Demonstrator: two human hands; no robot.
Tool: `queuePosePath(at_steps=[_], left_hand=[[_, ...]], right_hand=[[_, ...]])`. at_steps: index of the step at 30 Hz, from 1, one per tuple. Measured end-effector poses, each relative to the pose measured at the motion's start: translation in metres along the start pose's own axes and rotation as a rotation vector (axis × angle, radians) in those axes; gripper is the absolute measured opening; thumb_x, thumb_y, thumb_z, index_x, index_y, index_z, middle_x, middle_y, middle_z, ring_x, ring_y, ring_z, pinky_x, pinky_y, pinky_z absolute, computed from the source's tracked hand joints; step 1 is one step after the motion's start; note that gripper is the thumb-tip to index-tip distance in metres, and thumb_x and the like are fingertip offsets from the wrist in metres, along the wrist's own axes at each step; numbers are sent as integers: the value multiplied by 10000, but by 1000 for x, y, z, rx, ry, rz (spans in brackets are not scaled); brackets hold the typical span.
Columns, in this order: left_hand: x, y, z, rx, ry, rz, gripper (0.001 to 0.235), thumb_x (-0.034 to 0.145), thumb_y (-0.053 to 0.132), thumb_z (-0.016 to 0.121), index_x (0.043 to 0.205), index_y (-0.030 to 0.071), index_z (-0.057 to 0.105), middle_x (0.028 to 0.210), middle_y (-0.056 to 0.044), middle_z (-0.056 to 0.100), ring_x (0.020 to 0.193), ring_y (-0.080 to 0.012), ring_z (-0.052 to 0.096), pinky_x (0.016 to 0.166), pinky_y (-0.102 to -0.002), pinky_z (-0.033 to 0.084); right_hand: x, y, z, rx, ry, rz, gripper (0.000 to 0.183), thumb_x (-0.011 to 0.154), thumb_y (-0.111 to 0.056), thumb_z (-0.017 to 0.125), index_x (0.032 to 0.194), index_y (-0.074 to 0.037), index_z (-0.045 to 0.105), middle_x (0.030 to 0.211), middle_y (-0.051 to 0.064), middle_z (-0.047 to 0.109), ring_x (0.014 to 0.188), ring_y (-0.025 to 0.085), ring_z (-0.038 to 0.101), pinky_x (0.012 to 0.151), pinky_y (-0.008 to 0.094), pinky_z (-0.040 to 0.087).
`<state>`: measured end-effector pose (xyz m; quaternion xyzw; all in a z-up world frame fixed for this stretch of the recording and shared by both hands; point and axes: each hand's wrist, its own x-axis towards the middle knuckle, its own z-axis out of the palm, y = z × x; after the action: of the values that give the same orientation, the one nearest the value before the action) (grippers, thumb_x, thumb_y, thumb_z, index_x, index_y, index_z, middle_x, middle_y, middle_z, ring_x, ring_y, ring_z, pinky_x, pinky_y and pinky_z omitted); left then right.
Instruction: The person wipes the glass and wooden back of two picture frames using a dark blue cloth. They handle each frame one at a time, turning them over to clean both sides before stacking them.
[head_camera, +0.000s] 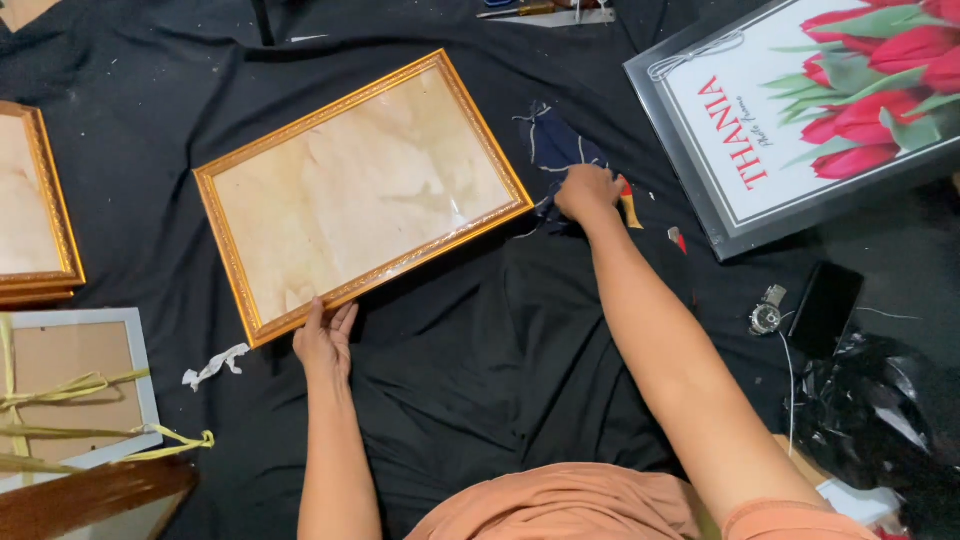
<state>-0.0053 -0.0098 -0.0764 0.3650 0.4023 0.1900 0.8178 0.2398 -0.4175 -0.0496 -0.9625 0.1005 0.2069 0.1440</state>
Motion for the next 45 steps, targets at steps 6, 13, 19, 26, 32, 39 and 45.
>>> queuePosePath(at_steps=[6, 13, 19, 26, 32, 39, 45], left_hand=[[-22, 6, 19, 136, 16, -53, 566, 1026, 157, 666, 1339, -182, 338, 1150, -339, 501, 1079, -526, 696, 941, -614, 581], [-34, 22, 37, 236, 136, -184, 326, 938, 128, 701, 1178, -63, 591, 1023, -206, 631, 933, -337, 766, 886, -403, 683], [-17, 5, 28, 408, 200, -115, 392, 922, 214, 664, 1165, -93, 640, 927, -250, 726, 788, -293, 769, 696, -358, 682], [-26, 9, 62, 1370, 73, 202, 722, 838, 578, 573, 1312, 40, 664, 1218, -176, 725, 1215, -409, 621, 1021, -483, 475], [-130, 81, 147, 888, -417, 888, 915, 896, 437, 812, 1600, 165, 295, 1651, -101, 389, 1493, -321, 443, 1167, -487, 411], [-149, 144, 171, 708, -590, 1029, 111, 1023, 132, 575, 1058, 91, 672, 958, -26, 697, 892, -167, 654, 793, -305, 519], [-139, 181, 166, 1006, -726, 947, 167, 1023, 143, 618, 1004, 69, 767, 906, 0, 744, 877, -123, 660, 752, -300, 481]], right_hand=[[-51, 16, -82, 487, 707, -338, 76, 938, -44, 524, 1009, -65, 546, 838, 206, 637, 876, 495, 658, 795, 615, 484], [-122, -27, -180, 579, 834, -754, 157, 936, -20, 505, 1048, -111, 566, 827, 26, 540, 708, 180, 482, 643, 358, 405], [-158, -83, -196, 517, 664, -1129, 75, 996, -7, 625, 1016, -64, 669, 907, 21, 652, 732, 135, 504, 669, 321, 406], [-183, -140, -166, 542, 299, -1092, 56, 973, -146, 694, 932, -107, 689, 846, -5, 649, 775, 115, 563, 663, 315, 446], [-212, -170, -140, 677, 28, -1068, 52, 958, -109, 664, 907, -107, 660, 807, -18, 628, 706, 70, 558, 615, 246, 482], [-207, -165, -131, 657, 1, -1021, 284, 868, -154, 851, 807, -171, 575, 739, -58, 547, 631, 47, 423, 568, 249, 342], [-210, -151, -133, 926, -577, -906, 445, 857, -96, 810, 657, -171, 419, 616, -33, 439, 623, 77, 545, 588, 215, 452]])
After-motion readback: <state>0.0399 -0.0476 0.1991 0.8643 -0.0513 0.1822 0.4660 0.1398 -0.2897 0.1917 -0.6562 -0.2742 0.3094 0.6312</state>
